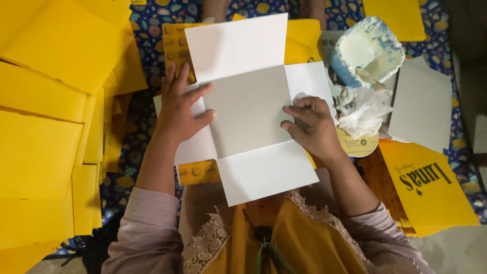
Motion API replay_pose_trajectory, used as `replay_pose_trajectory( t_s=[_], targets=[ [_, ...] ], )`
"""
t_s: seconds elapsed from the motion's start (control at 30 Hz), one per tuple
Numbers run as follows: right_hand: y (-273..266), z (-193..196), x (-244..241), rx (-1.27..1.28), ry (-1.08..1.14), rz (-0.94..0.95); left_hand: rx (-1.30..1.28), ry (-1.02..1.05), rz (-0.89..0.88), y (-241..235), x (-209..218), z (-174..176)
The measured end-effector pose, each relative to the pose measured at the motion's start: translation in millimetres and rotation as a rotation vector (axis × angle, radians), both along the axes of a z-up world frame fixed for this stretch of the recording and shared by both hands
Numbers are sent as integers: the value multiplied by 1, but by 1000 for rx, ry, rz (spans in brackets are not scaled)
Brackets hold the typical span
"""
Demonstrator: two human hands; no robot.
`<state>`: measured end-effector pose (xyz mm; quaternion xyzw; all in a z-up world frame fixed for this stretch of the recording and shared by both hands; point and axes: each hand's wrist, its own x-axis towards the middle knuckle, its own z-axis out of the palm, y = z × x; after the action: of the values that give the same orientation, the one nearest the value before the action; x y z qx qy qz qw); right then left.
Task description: The person applies glue with a stick onto white paper inserts and spreads it, then places the insert into a yellow printed paper bag and folds and presses the bag flaps closed, setting finished bags aside and repeating with the next bag.
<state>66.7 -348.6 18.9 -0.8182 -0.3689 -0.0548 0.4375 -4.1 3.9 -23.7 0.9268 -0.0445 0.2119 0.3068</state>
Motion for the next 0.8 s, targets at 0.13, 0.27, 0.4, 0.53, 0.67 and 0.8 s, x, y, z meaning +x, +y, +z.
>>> replay_pose_trajectory(
  t_s=[0.13,0.27,0.4,0.53,0.67,0.8],
  targets=[
    [0,-3,-3,-20,-47,12,186,-121,52,-14,-13,6],
    [2,8,-4,-100,-76,-29,438,-152,-51,-52,-16,30],
    [3,2,-3,-43,-41,-9,487,-135,29,-89,-21,32],
    [-5,5,0,-28,-17,16,489,-35,65,-106,-28,41],
    [-5,6,4,13,34,69,393,78,11,-106,-36,54],
    [-4,7,3,31,40,74,351,102,13,-109,-39,51]
  ],
)
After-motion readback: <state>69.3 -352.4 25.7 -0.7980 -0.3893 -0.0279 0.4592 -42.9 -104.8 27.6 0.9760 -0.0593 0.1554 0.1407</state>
